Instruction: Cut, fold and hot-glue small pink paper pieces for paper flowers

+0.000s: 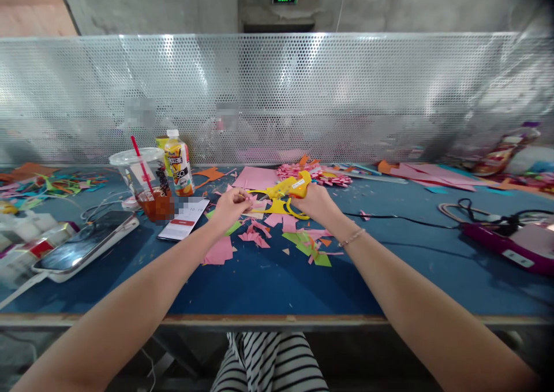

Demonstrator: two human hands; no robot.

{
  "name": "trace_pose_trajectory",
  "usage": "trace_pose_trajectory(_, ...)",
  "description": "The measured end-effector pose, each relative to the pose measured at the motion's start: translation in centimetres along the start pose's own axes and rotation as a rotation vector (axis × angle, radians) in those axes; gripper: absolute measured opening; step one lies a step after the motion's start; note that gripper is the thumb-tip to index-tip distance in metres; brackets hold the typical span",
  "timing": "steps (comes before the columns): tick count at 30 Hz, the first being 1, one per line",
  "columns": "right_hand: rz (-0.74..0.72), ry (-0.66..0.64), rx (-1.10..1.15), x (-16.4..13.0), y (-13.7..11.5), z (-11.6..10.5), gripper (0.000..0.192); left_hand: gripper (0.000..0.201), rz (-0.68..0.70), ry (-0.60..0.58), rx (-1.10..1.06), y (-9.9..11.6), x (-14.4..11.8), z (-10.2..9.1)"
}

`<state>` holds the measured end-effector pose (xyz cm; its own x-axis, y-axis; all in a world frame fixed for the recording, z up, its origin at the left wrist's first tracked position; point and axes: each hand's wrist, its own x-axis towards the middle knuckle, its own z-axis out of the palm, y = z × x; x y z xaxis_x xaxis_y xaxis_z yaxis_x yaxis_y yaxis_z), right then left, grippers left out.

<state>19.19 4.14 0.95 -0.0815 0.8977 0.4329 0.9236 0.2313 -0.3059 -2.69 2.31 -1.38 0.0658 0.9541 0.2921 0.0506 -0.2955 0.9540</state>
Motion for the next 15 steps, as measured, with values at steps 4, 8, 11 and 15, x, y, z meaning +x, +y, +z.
trace_pose_trajectory(4, 0.012, 0.004, 0.005, -0.08, -0.15, -0.31, 0.022, 0.012, 0.004, 0.006, -0.016, 0.01, -0.07, 0.12)
trace_pose_trajectory(8, -0.031, -0.025, 0.028, -0.02, -0.18, -0.36, 0.018, 0.011, -0.014, 0.02, -0.045, 0.43, -0.3, 0.28)
trace_pose_trajectory(11, -0.042, -0.001, 0.037, -0.02, -0.16, -0.39, 0.018, 0.012, -0.017, 0.03, -0.03, 0.7, -0.45, 0.32)
trace_pose_trajectory(15, -0.043, 0.023, 0.046, 0.03, -0.04, -0.39, 0.017, 0.014, -0.029, 0.027, -0.01, 0.92, -0.56, 0.35)
